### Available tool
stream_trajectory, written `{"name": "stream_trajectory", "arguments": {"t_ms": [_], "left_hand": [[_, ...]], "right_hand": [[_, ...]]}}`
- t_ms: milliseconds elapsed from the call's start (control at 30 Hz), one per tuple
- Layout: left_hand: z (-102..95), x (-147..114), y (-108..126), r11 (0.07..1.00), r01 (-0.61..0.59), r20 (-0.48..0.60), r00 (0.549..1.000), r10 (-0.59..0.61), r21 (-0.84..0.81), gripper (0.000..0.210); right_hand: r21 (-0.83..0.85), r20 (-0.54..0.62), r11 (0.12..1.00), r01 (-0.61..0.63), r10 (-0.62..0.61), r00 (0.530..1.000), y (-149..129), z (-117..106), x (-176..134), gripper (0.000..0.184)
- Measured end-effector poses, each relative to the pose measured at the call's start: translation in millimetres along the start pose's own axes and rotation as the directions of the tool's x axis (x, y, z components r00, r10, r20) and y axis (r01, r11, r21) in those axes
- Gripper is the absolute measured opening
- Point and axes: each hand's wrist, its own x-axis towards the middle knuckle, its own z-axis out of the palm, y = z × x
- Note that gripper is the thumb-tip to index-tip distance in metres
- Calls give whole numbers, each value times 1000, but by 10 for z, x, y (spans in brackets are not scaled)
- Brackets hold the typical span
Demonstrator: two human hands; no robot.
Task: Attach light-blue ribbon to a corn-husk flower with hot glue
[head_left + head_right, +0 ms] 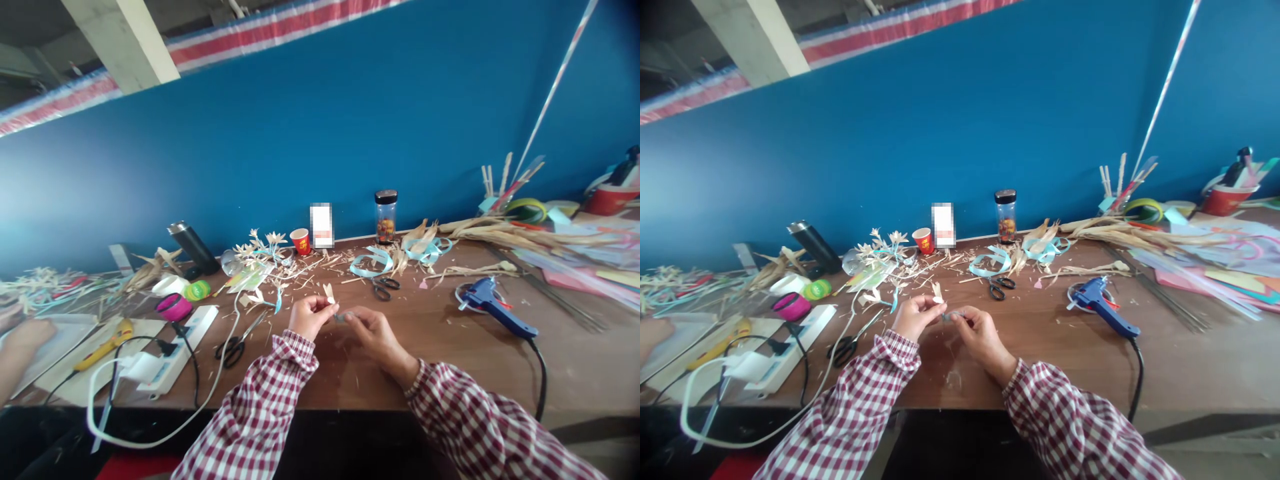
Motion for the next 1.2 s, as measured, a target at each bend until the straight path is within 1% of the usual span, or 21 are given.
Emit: {"name": "stream_trajectory", "arguments": {"t_ms": [133,233,367,600,767,867,933,1067,1200], "left_hand": [[-32,12,9,989,132,45,991,-129,-69,26],[-60,24,-2,980,176,68,983,-171,-91,28],[-72,39,-28,973,195,54,980,-189,-124,30],[-41,35,-9,969,192,6,981,-193,-154,27],[-25,30,-19,974,176,3,984,-177,-143,20],[-25,23,-20,973,175,-1,984,-177,-148,19],[-30,19,-15,965,187,20,982,-187,-182,19],[-44,24,-21,950,222,104,973,-204,-220,20],[-58,42,-44,957,206,127,975,-183,-205,21]], "right_hand": [[-17,-6,1000,17,-17,1000,-27,7,0,25],[-44,-19,999,24,-25,1000,-15,3,-8,25],[-81,-24,997,6,-8,1000,15,-8,-20,26],[-157,-25,985,68,-73,997,11,-4,-25,21],[-211,-19,972,99,-106,994,22,-3,-33,19],[-225,-33,969,98,-108,994,20,-1,-38,20],[-219,-50,973,79,-92,995,7,1,-41,22],[-166,-51,985,52,-61,997,-29,4,-46,23],[-141,-38,988,59,-64,997,-40,7,-48,22]]}}
